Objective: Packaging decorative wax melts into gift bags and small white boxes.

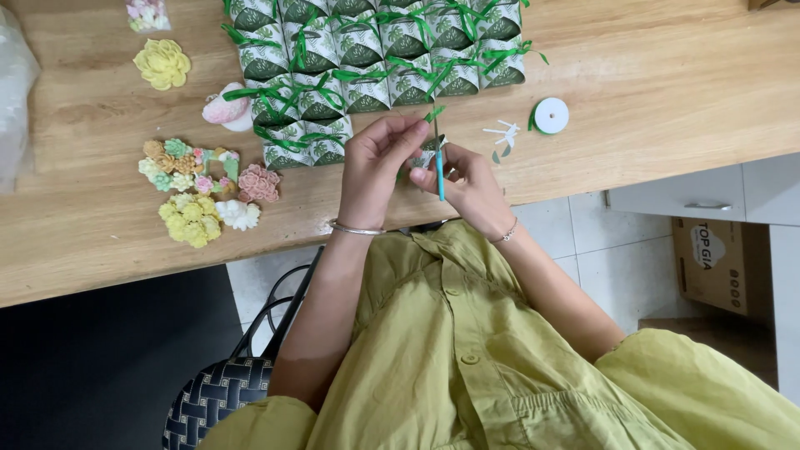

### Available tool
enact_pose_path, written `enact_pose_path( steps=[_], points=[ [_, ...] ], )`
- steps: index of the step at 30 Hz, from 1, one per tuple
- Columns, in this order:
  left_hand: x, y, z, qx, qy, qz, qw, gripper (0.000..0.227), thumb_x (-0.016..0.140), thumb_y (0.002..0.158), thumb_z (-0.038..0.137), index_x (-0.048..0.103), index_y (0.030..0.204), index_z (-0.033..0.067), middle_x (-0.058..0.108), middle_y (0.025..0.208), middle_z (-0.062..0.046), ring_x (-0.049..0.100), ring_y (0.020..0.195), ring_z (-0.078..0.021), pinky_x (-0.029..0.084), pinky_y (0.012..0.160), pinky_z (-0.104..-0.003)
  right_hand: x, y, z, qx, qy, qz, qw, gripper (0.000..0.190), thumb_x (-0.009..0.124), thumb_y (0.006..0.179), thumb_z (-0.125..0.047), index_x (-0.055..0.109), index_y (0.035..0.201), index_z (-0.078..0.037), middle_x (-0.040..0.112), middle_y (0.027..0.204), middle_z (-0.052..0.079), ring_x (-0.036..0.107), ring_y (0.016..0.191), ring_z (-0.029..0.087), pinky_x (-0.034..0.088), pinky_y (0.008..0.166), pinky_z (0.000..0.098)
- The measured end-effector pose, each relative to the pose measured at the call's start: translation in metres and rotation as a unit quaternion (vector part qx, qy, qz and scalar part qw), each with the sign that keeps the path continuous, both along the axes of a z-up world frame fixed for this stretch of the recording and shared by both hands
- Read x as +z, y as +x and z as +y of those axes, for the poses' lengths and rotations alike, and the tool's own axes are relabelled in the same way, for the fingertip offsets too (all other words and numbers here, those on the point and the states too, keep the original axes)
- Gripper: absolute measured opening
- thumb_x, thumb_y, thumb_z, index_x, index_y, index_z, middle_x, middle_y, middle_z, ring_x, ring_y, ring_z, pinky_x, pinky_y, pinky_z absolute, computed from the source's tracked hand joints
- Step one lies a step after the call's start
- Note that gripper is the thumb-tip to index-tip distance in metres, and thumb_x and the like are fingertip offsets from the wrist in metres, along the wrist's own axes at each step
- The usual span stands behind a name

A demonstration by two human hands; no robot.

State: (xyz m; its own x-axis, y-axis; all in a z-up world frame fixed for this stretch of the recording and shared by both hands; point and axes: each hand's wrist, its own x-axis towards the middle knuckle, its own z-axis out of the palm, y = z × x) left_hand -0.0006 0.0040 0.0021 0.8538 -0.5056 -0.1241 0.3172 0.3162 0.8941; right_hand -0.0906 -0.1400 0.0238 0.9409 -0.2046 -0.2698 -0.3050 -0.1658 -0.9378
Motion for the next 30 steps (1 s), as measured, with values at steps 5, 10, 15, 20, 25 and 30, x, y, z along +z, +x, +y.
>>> enact_pose_path(
  steps=[5,10,15,20,25,30],
  points=[
    [0.002,-0.003,0.0,-0.007,0.014,0.01,1.0,0.019,0.073,0.098,0.016,0.074,0.107,-0.001,0.072,0.088,0.001,0.062,0.077,-0.0038,0.05,0.069,-0.02,-0.005,-0.001,0.007,-0.021,-0.021,-0.002,1.0,0.039,0.079,0.088,-0.043,0.071,0.092,-0.005,0.065,0.077,-0.001,0.052,0.072,0.006,0.041,0.065,0.0255],
    [0.002,-0.006,-0.006,-0.014,0.019,-0.003,1.0,0.019,0.074,0.099,0.015,0.075,0.107,-0.0027,0.07,0.087,0.0,0.061,0.078,-0.0036,0.05,0.068,-0.02,-0.009,-0.007,0.009,-0.055,-0.018,-0.008,0.998,0.037,0.079,0.09,-0.039,0.07,0.086,-0.003,0.064,0.073,-0.002,0.05,0.069,0.004,0.04,0.062,0.0249],
    [0.005,-0.012,-0.023,-0.022,0.002,0.022,1.0,0.019,0.075,0.097,0.014,0.075,0.106,-0.003,0.071,0.089,0.0,0.062,0.079,-0.0037,0.051,0.07,-0.02,-0.01,-0.016,0.006,-0.108,0.025,-0.03,0.993,0.035,0.078,0.093,-0.033,0.068,0.081,-0.002,0.06,0.069,-0.003,0.047,0.066,0.003,0.037,0.057,0.0235],
    [0.008,-0.018,-0.042,-0.044,0.006,0.02,0.999,0.019,0.075,0.097,0.014,0.074,0.105,-0.0031,0.07,0.086,0.001,0.061,0.077,-0.004,0.05,0.068,-0.02,-0.02,-0.029,-0.01,-0.155,0.019,-0.012,0.988,0.043,0.078,0.094,-0.035,0.06,0.07,-0.004,0.055,0.061,-0.003,0.048,0.057,0.004,0.036,0.05,0.0242],
    [0.001,-0.023,-0.06,-0.058,0.023,0.013,0.998,0.019,0.075,0.097,0.016,0.075,0.105,-0.0019,0.07,0.084,0.001,0.061,0.076,-0.0035,0.05,0.069,-0.019,-0.035,-0.038,-0.049,-0.197,0.079,-0.017,0.977,0.045,0.076,0.095,-0.039,0.061,0.069,-0.006,0.06,0.062,0.0,0.058,0.054,0.007,0.04,0.051,0.0235],
    [-0.006,-0.024,-0.062,-0.068,0.05,0.065,0.994,0.019,0.077,0.094,0.017,0.076,0.107,0.0024,0.07,0.084,0.004,0.059,0.072,-0.0014,0.043,0.062,-0.017,-0.109,-0.048,-0.13,-0.131,-0.121,0.22,0.959,0.049,0.086,0.081,-0.046,0.069,0.077,0.0,0.068,0.073,0.01,0.061,0.063,0.021,0.046,0.058,0.0348]
  ],
)
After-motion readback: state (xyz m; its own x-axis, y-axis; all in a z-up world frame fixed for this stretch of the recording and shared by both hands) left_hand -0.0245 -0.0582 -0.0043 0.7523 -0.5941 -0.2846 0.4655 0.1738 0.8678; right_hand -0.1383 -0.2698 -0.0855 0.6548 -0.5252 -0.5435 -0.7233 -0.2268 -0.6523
